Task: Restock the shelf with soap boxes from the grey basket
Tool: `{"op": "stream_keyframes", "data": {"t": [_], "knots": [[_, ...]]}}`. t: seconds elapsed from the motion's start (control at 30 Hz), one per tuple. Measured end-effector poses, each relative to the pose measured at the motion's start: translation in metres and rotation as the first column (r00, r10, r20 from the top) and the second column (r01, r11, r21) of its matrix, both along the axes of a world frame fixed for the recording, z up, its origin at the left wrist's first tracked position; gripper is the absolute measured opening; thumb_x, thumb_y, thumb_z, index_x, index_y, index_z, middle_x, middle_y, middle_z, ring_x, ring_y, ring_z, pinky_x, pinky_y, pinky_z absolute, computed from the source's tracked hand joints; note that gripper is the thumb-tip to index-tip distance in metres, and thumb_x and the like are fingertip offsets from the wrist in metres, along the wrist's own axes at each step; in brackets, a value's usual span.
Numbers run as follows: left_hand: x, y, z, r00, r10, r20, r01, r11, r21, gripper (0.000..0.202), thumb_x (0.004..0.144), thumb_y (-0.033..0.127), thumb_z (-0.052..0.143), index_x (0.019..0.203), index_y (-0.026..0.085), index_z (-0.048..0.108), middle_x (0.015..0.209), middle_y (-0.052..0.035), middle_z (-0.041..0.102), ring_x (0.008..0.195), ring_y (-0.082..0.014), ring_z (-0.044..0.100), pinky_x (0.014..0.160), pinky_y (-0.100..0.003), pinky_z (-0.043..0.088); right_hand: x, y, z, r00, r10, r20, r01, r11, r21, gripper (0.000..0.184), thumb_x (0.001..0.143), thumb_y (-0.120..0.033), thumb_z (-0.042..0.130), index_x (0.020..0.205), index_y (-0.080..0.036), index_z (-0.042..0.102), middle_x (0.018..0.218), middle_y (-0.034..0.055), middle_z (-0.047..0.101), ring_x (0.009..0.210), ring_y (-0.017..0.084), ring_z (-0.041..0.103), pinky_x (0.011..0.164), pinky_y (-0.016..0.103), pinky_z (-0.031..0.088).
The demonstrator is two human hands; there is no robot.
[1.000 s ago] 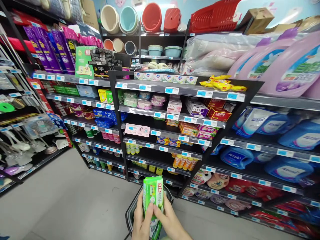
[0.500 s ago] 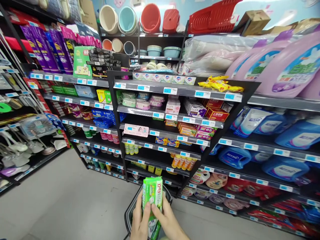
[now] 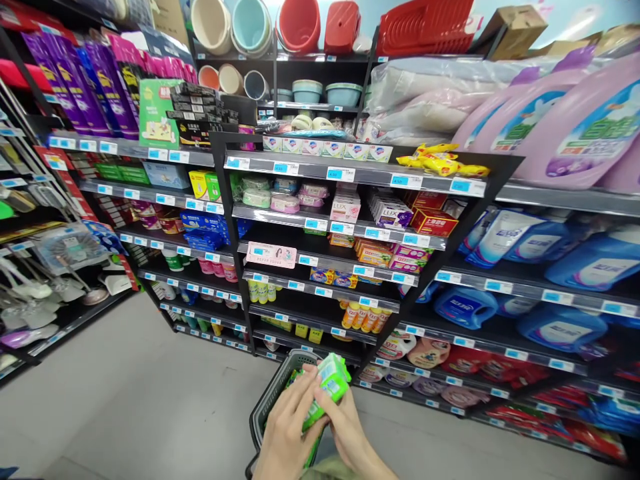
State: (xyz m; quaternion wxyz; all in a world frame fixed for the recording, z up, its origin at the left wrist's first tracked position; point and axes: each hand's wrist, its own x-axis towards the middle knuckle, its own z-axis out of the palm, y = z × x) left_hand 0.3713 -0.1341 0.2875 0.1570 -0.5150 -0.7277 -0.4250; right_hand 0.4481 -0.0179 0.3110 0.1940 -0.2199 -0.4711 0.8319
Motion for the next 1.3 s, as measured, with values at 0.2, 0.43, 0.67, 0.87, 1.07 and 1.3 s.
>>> {"op": "stream_keyframes", "data": {"t": [0.2,0.43,0.67,0.87,1.07,1.3], "knots": [[0.002,-0.003,0.020,0.999,-0.031,0.032,0.025,0.981,0.191,0.041,0.097,0.008,0.060,0.136,0.020,0.061,0.134,-0.0115,0.066,0.130,-0.0251,0.060,0.103,-0.038,0.060,0.001,0.004,0.005,0.997,-0.047,-0.060,0.028,0.958,-0.285,0.064,0.075,-0.074,0.076,0.109,-0.020,0.076,0.120,0.0112,0.075,0.121,0.036,0.065,0.104,0.049,0.053],[0.000,-0.005,0.018,0.997,-0.052,0.051,0.041,0.980,0.196,0.040,0.096,0.001,0.057,0.130,0.021,0.064,0.123,-0.0094,0.069,0.120,-0.0225,0.062,0.098,-0.035,0.060,0.000,0.005,0.007,0.997,-0.044,-0.057,0.026,0.961,-0.274,0.066,0.075,-0.075,0.074,0.110,-0.019,0.076,0.113,0.0129,0.077,0.122,0.038,0.065,0.103,0.052,0.053],[-0.004,-0.007,0.004,0.989,-0.143,0.035,0.141,0.989,0.053,0.061,0.099,-0.002,0.041,0.154,0.023,0.047,0.150,-0.0121,0.054,0.144,-0.0254,0.045,0.112,-0.042,0.052,0.004,0.008,-0.009,0.979,-0.023,-0.203,0.015,0.999,-0.044,0.073,0.080,-0.050,0.083,0.144,-0.030,0.054,0.127,0.0110,0.071,0.121,0.034,0.067,0.107,0.053,0.052],[0.005,-0.010,0.002,0.967,-0.131,0.220,0.101,0.985,0.139,0.066,0.103,0.003,0.037,0.161,0.034,0.034,0.163,-0.0104,0.038,0.148,-0.0250,0.042,0.111,-0.039,0.053,0.005,0.006,-0.009,0.939,0.091,-0.331,-0.002,0.966,0.258,0.079,0.080,-0.043,0.085,0.148,-0.034,0.046,0.150,0.0108,0.056,0.135,0.033,0.057,0.111,0.047,0.050],[0.022,-0.007,0.003,0.639,-0.212,0.739,-0.011,0.958,0.285,0.064,0.102,0.048,0.056,0.160,0.029,0.037,0.167,-0.0111,0.032,0.150,-0.0350,0.038,0.118,-0.046,0.045,0.006,0.003,-0.004,0.938,0.175,-0.300,-0.039,0.911,0.410,0.094,0.082,-0.039,0.084,0.159,-0.031,0.032,0.154,0.0121,0.053,0.139,0.032,0.054,0.116,0.046,0.047],[0.016,-0.009,-0.005,0.439,-0.240,0.866,0.003,0.964,0.266,0.076,0.099,0.054,0.060,0.161,0.017,0.036,0.163,-0.0153,0.041,0.150,-0.0335,0.040,0.122,-0.041,0.041,0.006,0.003,-0.038,0.966,0.069,-0.249,0.042,0.910,0.412,0.114,0.069,-0.041,0.096,0.162,-0.032,0.031,0.160,0.0095,0.046,0.145,0.030,0.049,0.119,0.042,0.044]]}}
